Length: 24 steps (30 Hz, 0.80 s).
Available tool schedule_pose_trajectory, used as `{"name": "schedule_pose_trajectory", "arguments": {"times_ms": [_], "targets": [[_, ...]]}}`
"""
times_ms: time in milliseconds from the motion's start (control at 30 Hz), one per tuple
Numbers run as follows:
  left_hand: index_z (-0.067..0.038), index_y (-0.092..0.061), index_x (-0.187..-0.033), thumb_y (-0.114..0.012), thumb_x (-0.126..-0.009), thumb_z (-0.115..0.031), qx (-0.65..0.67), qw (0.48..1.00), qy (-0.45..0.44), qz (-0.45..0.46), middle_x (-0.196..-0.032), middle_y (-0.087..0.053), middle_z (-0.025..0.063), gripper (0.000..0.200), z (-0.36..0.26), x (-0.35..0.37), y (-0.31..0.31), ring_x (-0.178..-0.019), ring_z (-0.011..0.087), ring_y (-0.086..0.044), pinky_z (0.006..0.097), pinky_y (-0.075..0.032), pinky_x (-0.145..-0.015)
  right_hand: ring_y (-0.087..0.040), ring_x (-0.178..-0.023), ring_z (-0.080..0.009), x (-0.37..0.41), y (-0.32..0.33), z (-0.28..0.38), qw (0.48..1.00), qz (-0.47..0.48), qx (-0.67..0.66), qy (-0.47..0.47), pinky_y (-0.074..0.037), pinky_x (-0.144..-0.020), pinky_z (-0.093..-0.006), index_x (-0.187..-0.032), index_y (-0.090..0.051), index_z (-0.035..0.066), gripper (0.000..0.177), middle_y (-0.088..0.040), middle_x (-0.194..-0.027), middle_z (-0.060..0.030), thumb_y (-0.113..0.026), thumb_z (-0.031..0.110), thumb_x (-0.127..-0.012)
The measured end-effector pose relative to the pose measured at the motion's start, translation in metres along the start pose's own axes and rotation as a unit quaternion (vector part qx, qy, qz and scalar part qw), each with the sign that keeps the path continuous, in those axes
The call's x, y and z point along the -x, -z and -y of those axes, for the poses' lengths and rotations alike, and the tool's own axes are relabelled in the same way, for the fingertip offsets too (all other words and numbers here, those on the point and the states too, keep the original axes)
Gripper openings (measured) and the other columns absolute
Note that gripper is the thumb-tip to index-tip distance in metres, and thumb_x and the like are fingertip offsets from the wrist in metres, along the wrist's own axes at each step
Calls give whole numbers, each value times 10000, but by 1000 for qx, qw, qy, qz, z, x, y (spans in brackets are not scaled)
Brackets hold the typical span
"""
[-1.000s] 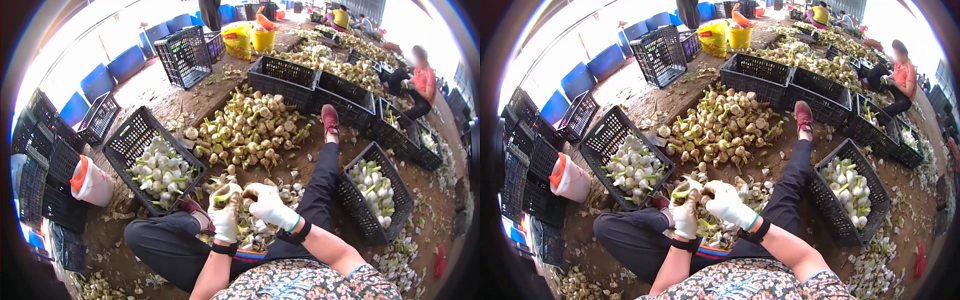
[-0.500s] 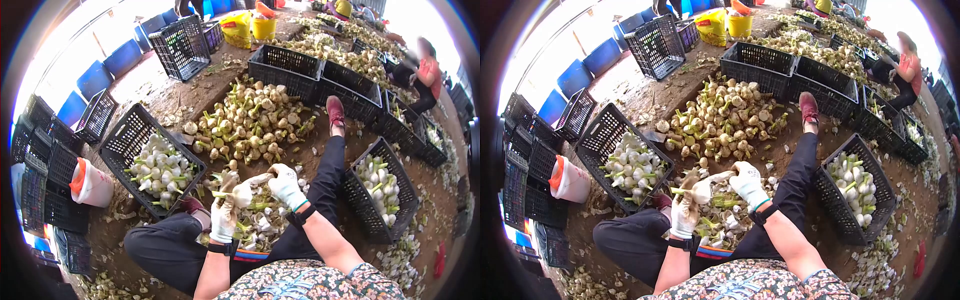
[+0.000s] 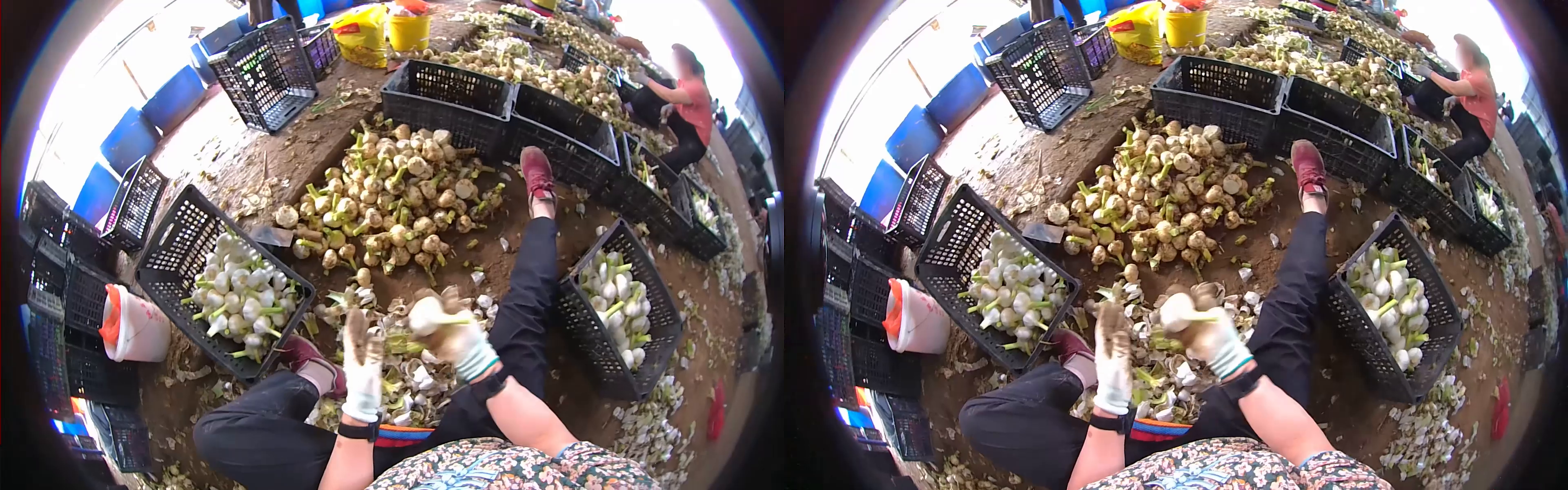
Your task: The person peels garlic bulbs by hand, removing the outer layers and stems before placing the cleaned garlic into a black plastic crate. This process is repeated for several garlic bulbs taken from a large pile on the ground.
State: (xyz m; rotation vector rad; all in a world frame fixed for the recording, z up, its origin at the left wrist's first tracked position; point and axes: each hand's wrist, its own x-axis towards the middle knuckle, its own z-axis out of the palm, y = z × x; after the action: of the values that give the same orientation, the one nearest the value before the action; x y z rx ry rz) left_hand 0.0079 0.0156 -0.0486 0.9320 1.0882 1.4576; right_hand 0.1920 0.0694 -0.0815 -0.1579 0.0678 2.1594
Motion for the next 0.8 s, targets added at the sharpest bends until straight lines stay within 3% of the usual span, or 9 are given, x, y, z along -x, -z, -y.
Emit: {"name": "schedule_pose_trajectory", "arguments": {"times_ms": [67,167,233,300,400,467,567,700,800], "targets": [[-78,-303,-1500,-587,-985,-217,60,995,25,-73,-1473,-412,96,605,-3,-4,8,-1291,198,-473,340,-381,-1083,-671,-826,-295,21,-4,41,982,146,-104,56,-544,-652,-346,-1115,-619,87,447,-668,-1037,-141,-451,483,-992],[-63,-343,-1472,-538,-1003,-134,95,980,103,-139,-1434,-459,101,513,12,-6,10,-1260,201,-496,337,-384,-1079,-670,-712,-188,-30,33,99,970,-160,157,92,-503,-531,-324,-1177,-622,42,297,-701,-934,-93,-604,230,-948],[-48,-379,-1445,-541,-986,-53,62,972,127,-186,-1381,-499,87,487,33,-8,7,-1198,173,-528,316,-409,-1050,-605,-644,-143,-80,57,108,748,-353,540,153,-489,-554,-278,-1245,-561,20,391,-680,-882,-81,-673,133,-888],[-62,-394,-1432,-553,-982,-71,27,978,137,-155,-1323,-526,77,477,25,-7,-5,-1118,167,-569,307,-468,-965,-643,-739,-145,-149,147,131,588,-360,677,257,-518,-622,-265,-1348,-493,-1,518,-684,-1059,-98,-672,119,-878],[-54,-411,-1412,-563,-978,-100,-9,983,132,-126,-1271,-557,90,462,22,-3,-8,-984,169,-625,284,-538,-791,-661,-927,-274,-183,134,121,401,-479,758,186,-528,-798,-351,-1301,-556,10,544,-664,-1161,-166,-719,148,-801],[-38,-407,-1409,-576,-971,-109,27,977,169,-125,-1245,-565,91,474,13,-6,-13,-945,173,-634,275,-543,-742,-666,-864,-302,-177,128,120,469,-451,720,241,-544,-776,-381,-1135,-619,-3,339,-694,-976,-157,-670,86,-812],[-57,-433,-1382,-594,-960,-118,91,962,203,-161,-1213,-573,85,456,24,-10,-9,-906,189,-641,285,-543,-704,-635,-651,-195,-149,127,122,850,-226,425,214,-510,-529,-307,-1080,-628,-1,255,-667,-876,-97,-546,-78,-851],[-72,-437,-1377,-578,-962,-78,141,947,230,-176,-1229,-556,69,439,34,-2,-11,-917,182,-634,317,-545,-719,-634,-986,-219,-105,95,82,577,-347,725,142,-519,-835,-322,-1203,-608,1,369,-674,-1095,-141,-670,29,-841],[-72,-429,-1389,-561,-965,-57,128,956,206,-167,-1226,-564,71,444,33,8,-15,-929,175,-635,303,-545,-761,-588,-1159,-313,-121,117,60,523,-210,817,119,-460,-986,-368,-1298,-572,40,490,-635,-1214,-195,-656,50,-815]]}}
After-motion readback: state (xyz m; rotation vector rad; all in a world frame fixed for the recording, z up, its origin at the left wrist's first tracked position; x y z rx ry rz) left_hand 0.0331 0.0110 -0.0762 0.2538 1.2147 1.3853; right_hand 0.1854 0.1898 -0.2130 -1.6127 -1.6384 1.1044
